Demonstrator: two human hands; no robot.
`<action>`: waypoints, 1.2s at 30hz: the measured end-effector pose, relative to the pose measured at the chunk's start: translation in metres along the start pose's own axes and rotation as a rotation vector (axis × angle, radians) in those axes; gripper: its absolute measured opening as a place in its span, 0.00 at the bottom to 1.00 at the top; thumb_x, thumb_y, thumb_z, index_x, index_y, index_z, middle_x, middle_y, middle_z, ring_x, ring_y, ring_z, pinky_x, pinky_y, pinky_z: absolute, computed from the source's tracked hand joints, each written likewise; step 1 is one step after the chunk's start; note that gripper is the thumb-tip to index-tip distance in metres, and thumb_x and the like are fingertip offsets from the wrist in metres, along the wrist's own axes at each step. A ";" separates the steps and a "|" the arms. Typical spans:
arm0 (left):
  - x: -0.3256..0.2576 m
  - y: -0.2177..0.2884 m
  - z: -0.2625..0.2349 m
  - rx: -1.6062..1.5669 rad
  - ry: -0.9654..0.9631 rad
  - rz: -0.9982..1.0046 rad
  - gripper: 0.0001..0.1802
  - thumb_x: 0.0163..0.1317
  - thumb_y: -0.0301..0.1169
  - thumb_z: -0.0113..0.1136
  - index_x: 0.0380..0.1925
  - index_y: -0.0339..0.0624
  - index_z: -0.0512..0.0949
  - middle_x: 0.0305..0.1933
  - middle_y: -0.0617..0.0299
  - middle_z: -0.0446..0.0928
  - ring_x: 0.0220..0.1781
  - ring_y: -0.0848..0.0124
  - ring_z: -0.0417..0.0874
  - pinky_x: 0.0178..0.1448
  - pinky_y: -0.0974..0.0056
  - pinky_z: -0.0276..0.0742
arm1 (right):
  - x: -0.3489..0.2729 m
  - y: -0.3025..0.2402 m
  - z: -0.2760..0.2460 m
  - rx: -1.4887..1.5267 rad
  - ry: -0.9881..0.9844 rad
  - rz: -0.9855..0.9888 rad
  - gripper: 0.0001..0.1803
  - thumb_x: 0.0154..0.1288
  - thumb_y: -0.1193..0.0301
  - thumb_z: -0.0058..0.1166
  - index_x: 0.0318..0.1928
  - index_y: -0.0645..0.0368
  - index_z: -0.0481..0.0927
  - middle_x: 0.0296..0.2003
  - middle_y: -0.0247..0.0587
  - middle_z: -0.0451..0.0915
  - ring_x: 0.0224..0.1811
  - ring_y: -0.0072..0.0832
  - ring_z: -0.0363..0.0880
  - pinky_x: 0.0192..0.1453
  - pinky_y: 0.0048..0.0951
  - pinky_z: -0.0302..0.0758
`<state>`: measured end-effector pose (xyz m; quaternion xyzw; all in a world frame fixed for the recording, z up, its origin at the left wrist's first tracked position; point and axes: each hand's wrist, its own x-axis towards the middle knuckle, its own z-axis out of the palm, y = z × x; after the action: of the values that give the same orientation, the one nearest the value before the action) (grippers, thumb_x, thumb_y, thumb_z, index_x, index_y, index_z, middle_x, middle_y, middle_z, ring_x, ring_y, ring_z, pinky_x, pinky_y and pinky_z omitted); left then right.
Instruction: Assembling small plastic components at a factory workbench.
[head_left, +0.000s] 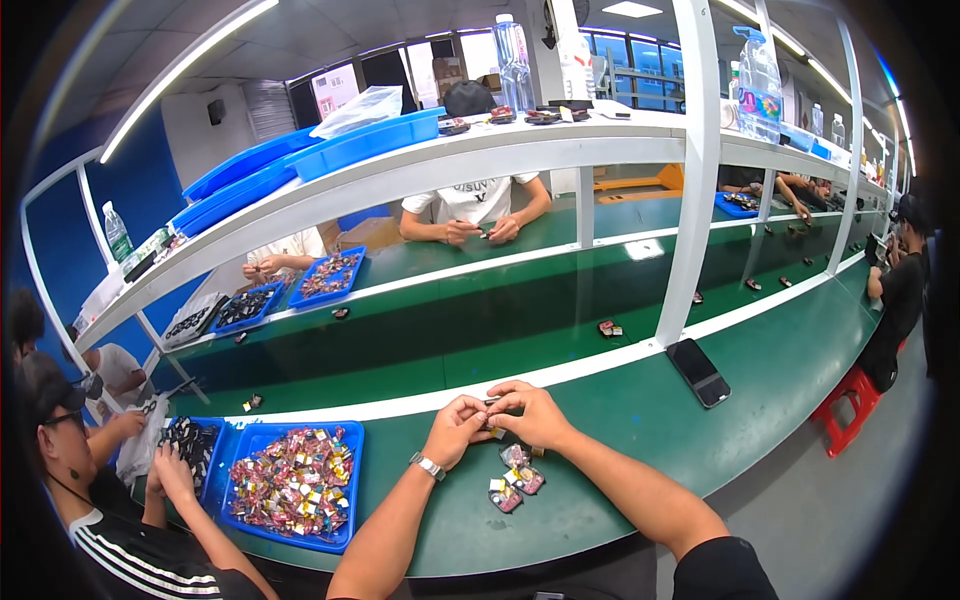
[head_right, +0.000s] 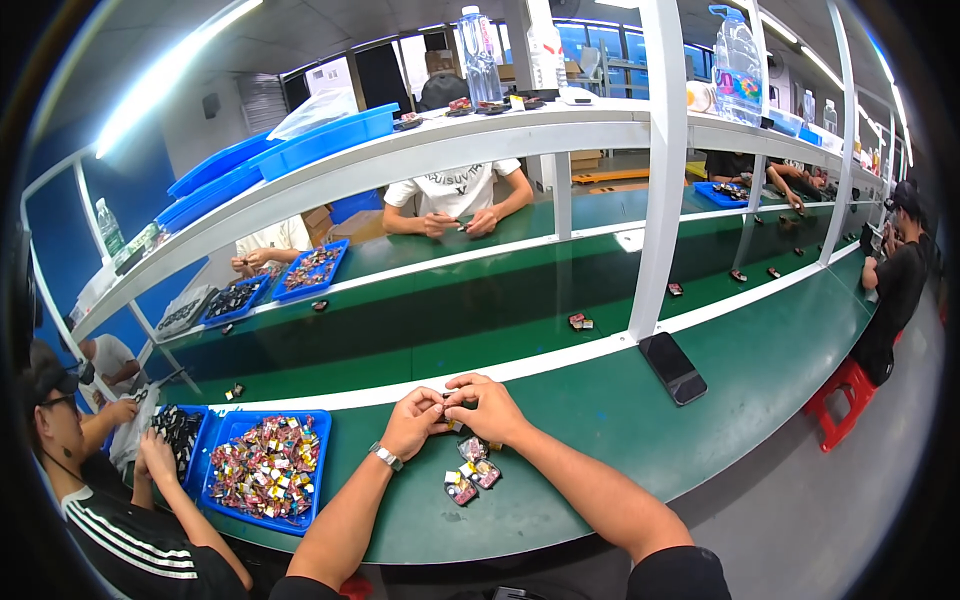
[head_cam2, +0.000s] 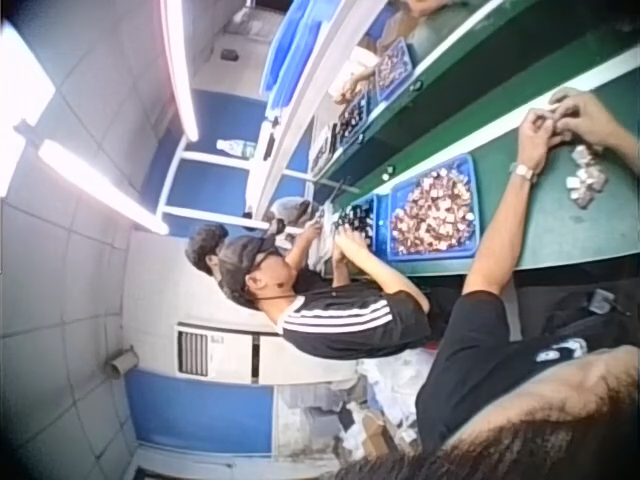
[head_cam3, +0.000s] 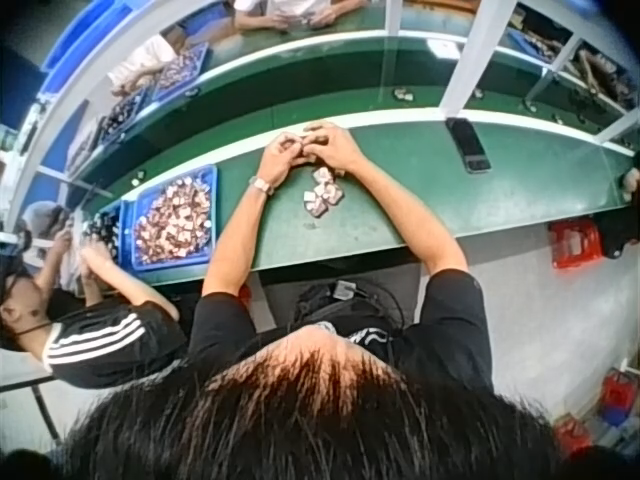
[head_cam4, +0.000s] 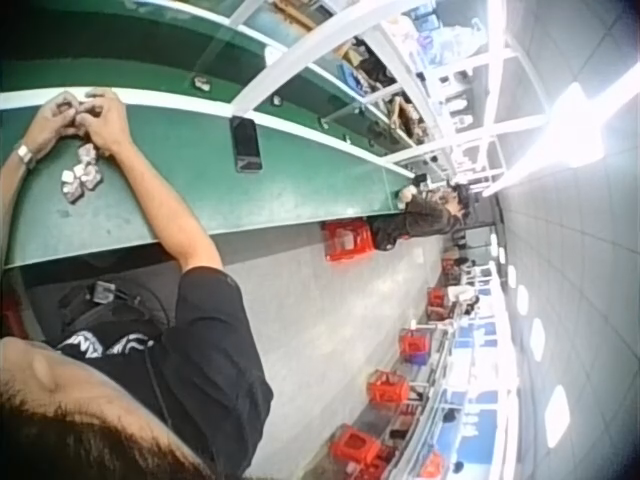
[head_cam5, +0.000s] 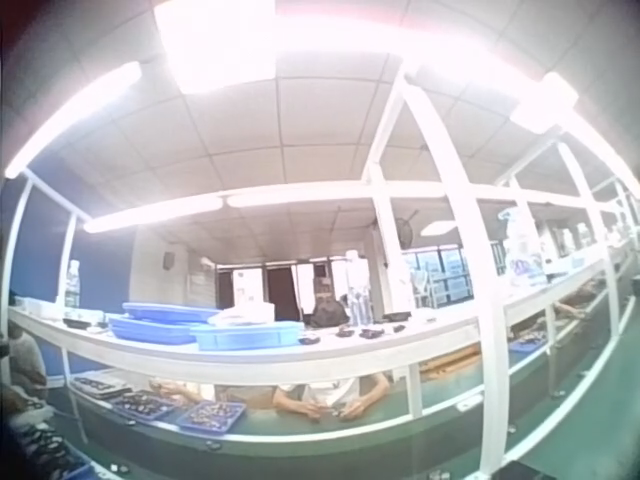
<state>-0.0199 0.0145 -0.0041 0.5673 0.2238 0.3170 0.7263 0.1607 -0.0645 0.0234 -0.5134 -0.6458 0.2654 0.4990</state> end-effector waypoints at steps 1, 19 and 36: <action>0.000 -0.001 -0.001 0.024 0.013 -0.001 0.05 0.69 0.24 0.52 0.43 0.41 0.72 0.46 0.61 0.77 0.48 0.72 0.82 0.52 0.63 0.84 | 0.000 -0.001 0.000 0.001 -0.006 0.017 0.07 0.54 0.71 0.65 0.35 0.55 0.87 0.51 0.38 0.79 0.58 0.38 0.73 0.62 0.36 0.70; 0.001 0.002 0.001 -0.156 -0.030 0.033 0.14 0.69 0.24 0.52 0.53 0.41 0.68 0.52 0.55 0.78 0.53 0.66 0.81 0.54 0.61 0.82 | -0.005 0.004 0.013 -0.187 0.157 -0.105 0.08 0.56 0.70 0.64 0.38 0.52 0.88 0.54 0.35 0.79 0.60 0.37 0.72 0.65 0.36 0.69; 0.001 0.002 0.007 -0.175 0.001 0.126 0.12 0.69 0.24 0.53 0.50 0.40 0.69 0.60 0.49 0.74 0.56 0.64 0.79 0.59 0.56 0.81 | -0.004 -0.004 0.015 -0.278 0.174 -0.262 0.08 0.56 0.73 0.64 0.38 0.53 0.88 0.56 0.39 0.78 0.62 0.40 0.70 0.66 0.39 0.68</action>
<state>-0.0146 0.0104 -0.0005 0.5147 0.1595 0.3804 0.7516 0.1450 -0.0667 0.0201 -0.5100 -0.6919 0.0610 0.5074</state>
